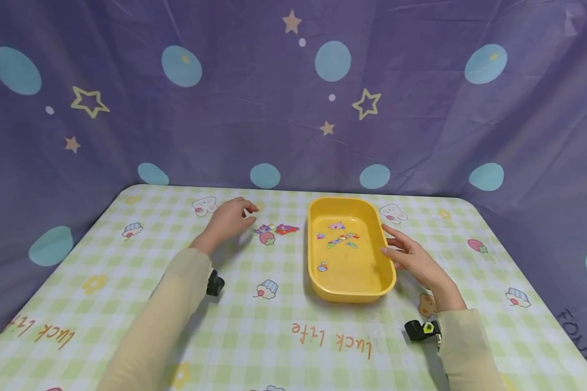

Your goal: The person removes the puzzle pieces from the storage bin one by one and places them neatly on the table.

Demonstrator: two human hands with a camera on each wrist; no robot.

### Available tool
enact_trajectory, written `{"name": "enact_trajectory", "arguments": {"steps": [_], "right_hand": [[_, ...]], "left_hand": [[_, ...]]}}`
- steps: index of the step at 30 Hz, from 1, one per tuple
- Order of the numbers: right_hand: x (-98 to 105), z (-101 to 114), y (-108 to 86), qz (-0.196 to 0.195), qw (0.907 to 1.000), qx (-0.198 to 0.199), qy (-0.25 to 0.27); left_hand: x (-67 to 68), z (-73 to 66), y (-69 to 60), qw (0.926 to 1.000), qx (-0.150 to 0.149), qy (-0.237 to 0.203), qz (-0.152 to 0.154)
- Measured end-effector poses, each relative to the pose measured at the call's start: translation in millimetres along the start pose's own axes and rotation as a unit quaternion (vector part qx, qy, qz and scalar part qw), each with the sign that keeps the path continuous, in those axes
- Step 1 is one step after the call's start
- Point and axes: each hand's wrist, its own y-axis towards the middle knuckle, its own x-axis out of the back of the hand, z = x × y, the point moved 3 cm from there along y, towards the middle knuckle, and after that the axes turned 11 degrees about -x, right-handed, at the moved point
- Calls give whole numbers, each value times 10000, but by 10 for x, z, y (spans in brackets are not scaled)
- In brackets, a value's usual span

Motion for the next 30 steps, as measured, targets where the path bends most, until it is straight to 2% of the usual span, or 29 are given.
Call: {"name": "enact_trajectory", "arguments": {"steps": [6,14,20,23,30], "right_hand": [[-2,19,-9,26,10000,54,63],[-5,12,-7,23,10000,29,54],[-7,6,-4,7,10000,8,41],[-12,14,-6,25,10000,21,62],[-14,21,-10,40,9999,30,97]], "left_hand": [[22,-242,72,9992,-367,-50,-126],[-20,-499,116,9981,-616,84,19],[-61,-696,152,9967,-773,-226,72],[-100,-801,167,9948,-975,-239,140],[-219,-1078,245,9867,-1606,138,232]]}}
